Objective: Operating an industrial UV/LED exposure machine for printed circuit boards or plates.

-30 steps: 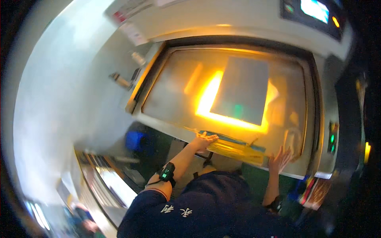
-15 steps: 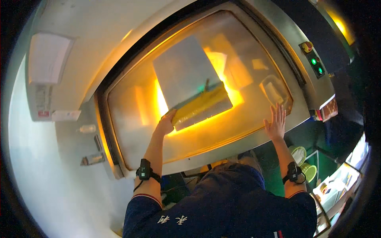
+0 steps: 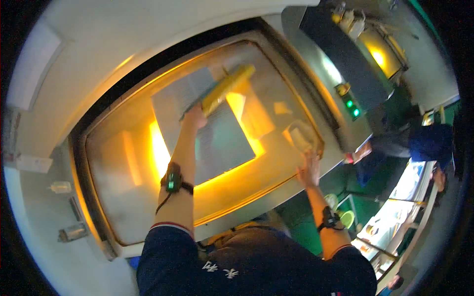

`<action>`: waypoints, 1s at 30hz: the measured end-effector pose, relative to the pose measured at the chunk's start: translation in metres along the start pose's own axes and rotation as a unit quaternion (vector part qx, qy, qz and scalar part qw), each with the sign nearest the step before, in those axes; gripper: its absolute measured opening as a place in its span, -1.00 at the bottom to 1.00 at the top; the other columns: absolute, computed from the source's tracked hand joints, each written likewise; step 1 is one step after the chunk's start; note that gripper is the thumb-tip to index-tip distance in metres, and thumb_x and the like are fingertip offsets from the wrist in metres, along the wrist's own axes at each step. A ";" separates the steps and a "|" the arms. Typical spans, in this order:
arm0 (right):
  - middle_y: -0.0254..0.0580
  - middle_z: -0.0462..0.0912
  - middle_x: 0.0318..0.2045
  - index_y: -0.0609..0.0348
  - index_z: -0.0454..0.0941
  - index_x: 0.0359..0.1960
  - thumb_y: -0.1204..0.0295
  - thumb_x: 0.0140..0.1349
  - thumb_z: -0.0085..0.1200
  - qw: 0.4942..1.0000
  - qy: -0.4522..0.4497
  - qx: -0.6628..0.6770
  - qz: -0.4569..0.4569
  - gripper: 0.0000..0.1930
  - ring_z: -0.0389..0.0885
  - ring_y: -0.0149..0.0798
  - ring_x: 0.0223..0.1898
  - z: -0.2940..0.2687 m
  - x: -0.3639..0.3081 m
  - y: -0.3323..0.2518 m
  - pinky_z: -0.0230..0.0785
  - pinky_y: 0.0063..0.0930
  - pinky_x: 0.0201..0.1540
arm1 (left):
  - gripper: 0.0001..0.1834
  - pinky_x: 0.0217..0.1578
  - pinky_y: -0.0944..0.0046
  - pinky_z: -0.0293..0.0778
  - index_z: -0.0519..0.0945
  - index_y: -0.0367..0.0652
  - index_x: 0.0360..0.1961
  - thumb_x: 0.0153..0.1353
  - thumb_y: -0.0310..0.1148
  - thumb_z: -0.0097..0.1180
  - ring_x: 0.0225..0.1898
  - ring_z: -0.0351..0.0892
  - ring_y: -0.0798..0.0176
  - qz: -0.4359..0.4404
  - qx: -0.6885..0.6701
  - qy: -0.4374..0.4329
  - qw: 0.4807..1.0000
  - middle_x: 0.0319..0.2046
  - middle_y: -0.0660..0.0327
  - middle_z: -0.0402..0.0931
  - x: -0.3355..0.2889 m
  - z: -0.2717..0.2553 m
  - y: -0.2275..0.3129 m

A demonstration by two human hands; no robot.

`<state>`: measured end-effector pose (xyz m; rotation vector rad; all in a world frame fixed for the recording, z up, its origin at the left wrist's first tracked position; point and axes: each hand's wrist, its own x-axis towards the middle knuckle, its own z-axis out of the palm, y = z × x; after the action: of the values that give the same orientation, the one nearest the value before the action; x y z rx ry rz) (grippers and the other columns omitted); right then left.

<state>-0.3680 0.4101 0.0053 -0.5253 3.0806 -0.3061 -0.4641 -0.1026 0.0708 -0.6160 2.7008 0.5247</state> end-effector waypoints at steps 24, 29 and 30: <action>0.23 0.35 0.22 0.27 0.33 0.22 0.25 0.28 0.06 0.928 -0.342 0.121 -0.087 -0.46 0.30 0.17 0.26 0.067 -0.132 0.046 0.19 -0.09 0.27 | -0.11 0.06 -0.53 0.30 0.16 0.25 0.40 0.02 -0.26 0.31 0.41 0.01 -0.04 0.024 0.002 -0.009 1.000 0.48 0.41 -0.20 -0.340 0.103 -0.067; 0.20 0.50 0.12 0.31 0.43 0.14 0.26 0.28 0.06 0.919 -0.365 0.146 -0.036 -0.53 0.44 0.12 0.18 0.066 -0.090 -0.004 0.30 -0.16 0.21 | -0.24 0.00 -0.61 0.19 0.14 0.37 0.41 0.19 -0.28 0.11 0.45 -0.03 0.04 0.028 0.046 -0.111 0.992 0.50 0.48 -0.25 -0.345 0.161 -0.120; 0.15 0.57 0.02 0.31 0.48 0.07 0.27 0.28 0.04 0.929 -0.310 0.200 -0.038 -0.58 0.53 0.07 0.09 0.067 -0.085 -0.029 0.35 -0.21 0.15 | -0.24 -0.04 -0.61 0.20 0.13 0.38 0.41 0.20 -0.28 0.10 0.44 -0.03 0.06 0.020 0.055 -0.119 0.991 0.50 0.49 -0.25 -0.346 0.170 -0.132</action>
<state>-0.2758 0.3987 -0.0579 -0.5819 2.3099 -0.6133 -0.0683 -0.0214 0.0171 -0.4415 2.5002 0.4269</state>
